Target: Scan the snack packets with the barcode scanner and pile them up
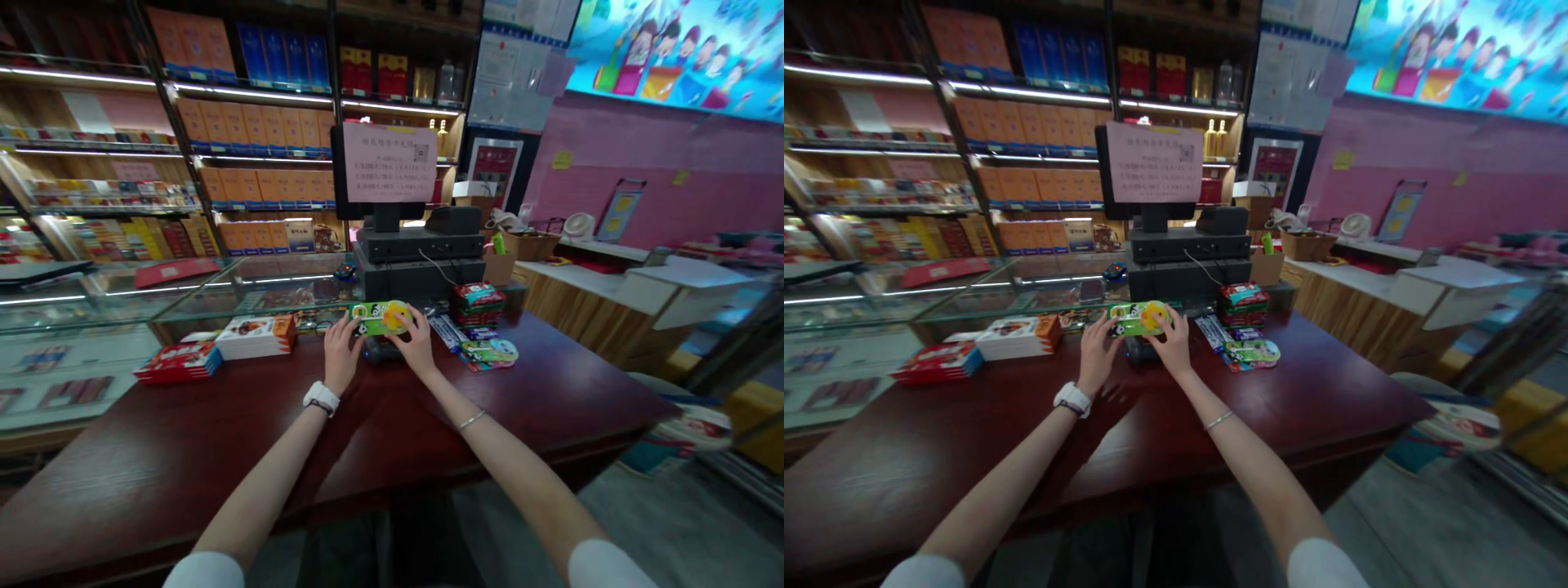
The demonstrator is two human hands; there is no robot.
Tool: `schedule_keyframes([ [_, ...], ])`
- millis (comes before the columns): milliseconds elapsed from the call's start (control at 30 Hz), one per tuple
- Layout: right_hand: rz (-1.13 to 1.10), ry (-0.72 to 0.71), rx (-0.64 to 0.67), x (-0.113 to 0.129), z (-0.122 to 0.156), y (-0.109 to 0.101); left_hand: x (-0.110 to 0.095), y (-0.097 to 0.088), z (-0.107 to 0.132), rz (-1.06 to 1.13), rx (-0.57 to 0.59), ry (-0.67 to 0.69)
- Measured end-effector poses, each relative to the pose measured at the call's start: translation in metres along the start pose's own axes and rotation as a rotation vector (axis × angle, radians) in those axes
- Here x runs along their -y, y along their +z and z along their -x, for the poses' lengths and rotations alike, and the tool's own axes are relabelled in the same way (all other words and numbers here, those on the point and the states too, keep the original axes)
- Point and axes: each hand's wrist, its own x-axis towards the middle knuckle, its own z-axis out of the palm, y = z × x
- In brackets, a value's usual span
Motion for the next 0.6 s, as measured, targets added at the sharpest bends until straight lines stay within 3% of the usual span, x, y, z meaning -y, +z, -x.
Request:
schedule_keyframes([
  [333,-0.121,-0.025,0.041,0.032,-0.003,0.062,0.055,-0.034,0.008,-0.064,-0.1,-0.017],
  [467,-0.123,-0.032,0.022,0.035,0.007,0.076,0.062,-0.04,0.013,-0.113,-0.053,-0.041],
  [600,-0.082,-0.009,0.006,0.033,0.017,0.077,0.062,-0.042,0.014,-0.155,0.004,-0.058],
])
